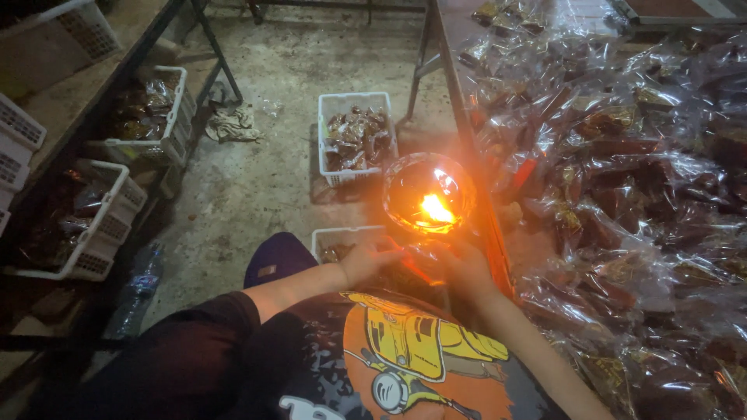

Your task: Sealing plastic bags containing bread using a vertical heat sealer.

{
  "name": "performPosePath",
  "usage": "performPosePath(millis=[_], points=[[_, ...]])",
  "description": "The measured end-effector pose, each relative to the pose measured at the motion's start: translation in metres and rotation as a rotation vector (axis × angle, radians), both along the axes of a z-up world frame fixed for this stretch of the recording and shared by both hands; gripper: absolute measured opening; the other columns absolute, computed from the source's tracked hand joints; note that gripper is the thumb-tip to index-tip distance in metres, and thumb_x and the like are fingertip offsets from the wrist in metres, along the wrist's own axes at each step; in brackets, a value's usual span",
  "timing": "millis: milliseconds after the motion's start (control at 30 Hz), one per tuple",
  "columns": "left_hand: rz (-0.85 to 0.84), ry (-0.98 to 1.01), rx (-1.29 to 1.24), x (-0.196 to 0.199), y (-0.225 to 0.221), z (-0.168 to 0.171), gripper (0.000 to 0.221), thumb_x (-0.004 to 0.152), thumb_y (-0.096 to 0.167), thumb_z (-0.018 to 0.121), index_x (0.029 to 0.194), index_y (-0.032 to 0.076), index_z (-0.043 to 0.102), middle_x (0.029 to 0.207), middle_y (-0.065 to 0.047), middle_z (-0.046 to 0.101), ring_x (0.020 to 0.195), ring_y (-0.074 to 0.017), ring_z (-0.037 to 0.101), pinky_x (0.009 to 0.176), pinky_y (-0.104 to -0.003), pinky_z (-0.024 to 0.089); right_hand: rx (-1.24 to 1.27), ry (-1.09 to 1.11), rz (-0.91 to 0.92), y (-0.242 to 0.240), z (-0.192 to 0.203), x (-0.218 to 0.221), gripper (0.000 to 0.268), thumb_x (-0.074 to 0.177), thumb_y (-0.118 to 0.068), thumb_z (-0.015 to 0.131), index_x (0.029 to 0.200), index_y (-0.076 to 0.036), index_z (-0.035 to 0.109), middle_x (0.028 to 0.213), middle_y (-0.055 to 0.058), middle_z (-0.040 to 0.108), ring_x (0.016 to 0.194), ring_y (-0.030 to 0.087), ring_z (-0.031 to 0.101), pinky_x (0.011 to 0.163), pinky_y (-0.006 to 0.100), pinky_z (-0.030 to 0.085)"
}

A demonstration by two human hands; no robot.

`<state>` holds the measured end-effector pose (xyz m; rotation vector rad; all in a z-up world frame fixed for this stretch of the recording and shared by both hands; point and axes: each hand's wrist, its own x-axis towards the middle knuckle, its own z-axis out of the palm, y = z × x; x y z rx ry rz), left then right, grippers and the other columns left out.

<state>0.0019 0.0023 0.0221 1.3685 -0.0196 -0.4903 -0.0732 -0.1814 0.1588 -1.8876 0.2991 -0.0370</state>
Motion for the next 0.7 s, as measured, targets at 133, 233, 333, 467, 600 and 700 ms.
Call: performPosePath(millis=[133,233,333,467,600,700], points=[[0.107,-0.045,0.154,0.010,0.003,-0.017,0.022,0.087,0.029,0.082,0.086,0.009,0.073,0.075,-0.013,0.073,0.059,-0.0226,0.071,0.056,-0.037,0.062,0.239,0.223,0.049,0.006,0.011,-0.008,0.032,0.085,-0.028,0.085,0.089,0.002,0.074,0.070,0.011,0.064,0.068,0.018,0.060,0.074,0.035,0.060],[0.081,-0.198,0.367,-0.002,-0.006,0.017,0.026,0.082,0.036,0.085,0.103,0.024,0.076,0.086,-0.006,0.075,0.073,-0.0162,0.070,0.066,-0.032,0.060,0.487,0.329,-0.082,0.015,0.030,-0.010,0.024,0.092,-0.024,0.077,0.092,-0.003,0.065,0.080,0.014,0.062,0.074,0.028,0.064,0.076,0.050,0.057],[-0.208,-0.399,0.490,-0.010,-0.016,0.023,0.053,0.079,0.046,0.083,0.127,0.029,0.069,0.106,-0.006,0.076,0.099,-0.0199,0.070,0.088,-0.035,0.058,0.820,0.416,-0.228,0.016,0.025,-0.004,0.019,0.097,-0.017,0.070,0.100,-0.004,0.058,0.091,0.015,0.058,0.081,0.037,0.066,0.081,0.061,0.056],[-0.538,-0.295,0.719,-0.005,-0.026,0.016,0.077,0.079,0.067,0.075,0.138,0.020,0.059,0.125,-0.015,0.070,0.117,-0.0315,0.067,0.098,-0.043,0.056,0.871,0.275,-0.314,-0.017,-0.049,0.024,0.025,0.088,-0.024,0.082,0.100,-0.009,0.065,0.094,0.005,0.061,0.085,0.019,0.068,0.074,0.030,0.058],[-0.397,-0.105,0.591,-0.004,-0.038,0.007,0.093,0.080,0.067,0.075,0.145,0.004,0.052,0.136,-0.024,0.062,0.126,-0.0388,0.061,0.107,-0.048,0.049,0.844,0.121,-0.250,-0.058,-0.108,0.046,0.030,0.102,-0.036,0.066,0.120,-0.017,0.053,0.118,0.000,0.058,0.114,0.018,0.052,0.103,0.035,0.038],[0.009,0.326,-0.062,0.014,-0.049,-0.013,0.079,0.088,0.026,0.082,0.148,-0.004,0.041,0.105,-0.027,0.068,0.083,-0.0340,0.073,0.079,-0.044,0.063,0.750,0.099,-0.186,-0.052,-0.110,0.043,0.032,0.103,-0.036,0.063,0.127,-0.019,0.051,0.123,0.002,0.060,0.112,0.020,0.055,0.104,0.042,0.039]])
